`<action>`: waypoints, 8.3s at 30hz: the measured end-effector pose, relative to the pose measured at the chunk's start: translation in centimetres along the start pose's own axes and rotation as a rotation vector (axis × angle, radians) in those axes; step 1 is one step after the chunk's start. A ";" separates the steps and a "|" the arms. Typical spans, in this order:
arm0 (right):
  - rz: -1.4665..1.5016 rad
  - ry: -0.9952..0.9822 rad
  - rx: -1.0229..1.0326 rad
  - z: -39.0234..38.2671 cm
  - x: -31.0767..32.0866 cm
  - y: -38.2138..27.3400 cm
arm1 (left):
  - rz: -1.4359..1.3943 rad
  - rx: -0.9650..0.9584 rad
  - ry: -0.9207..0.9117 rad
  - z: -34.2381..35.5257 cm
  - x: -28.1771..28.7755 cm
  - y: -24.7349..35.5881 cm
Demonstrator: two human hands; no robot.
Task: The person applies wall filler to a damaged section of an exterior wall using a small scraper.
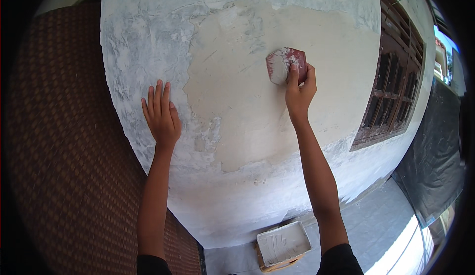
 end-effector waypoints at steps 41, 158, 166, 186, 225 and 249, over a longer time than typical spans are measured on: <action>0.291 0.128 -0.266 -1.0 -1.4 -1.7 | 0.004 0.013 0.000 -0.4 0.2 -0.4; 0.013 -0.397 0.381 -5.1 -7.7 -6.6 | -0.003 -0.013 -0.002 -0.4 0.3 -0.6; 0.123 0.245 -0.141 5.2 -2.2 -3.4 | -0.016 0.016 0.001 -0.4 -0.1 0.4; -0.043 -0.225 0.208 -2.1 -5.6 -4.4 | -0.004 0.009 -0.007 -0.4 0.0 -0.3; 0.083 0.180 -0.095 3.2 -0.8 -1.2 | -0.005 0.014 -0.021 -0.4 0.4 0.1; 0.240 0.025 -0.040 0.2 -1.4 -3.9 | 0.001 0.011 -0.010 -0.5 0.2 -0.1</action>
Point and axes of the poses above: each hand's wrist, its own z-axis towards the middle knuckle, its own x-axis out of the back of the hand, y = z × x, the point moved 2 cm from there along z, towards the middle knuckle
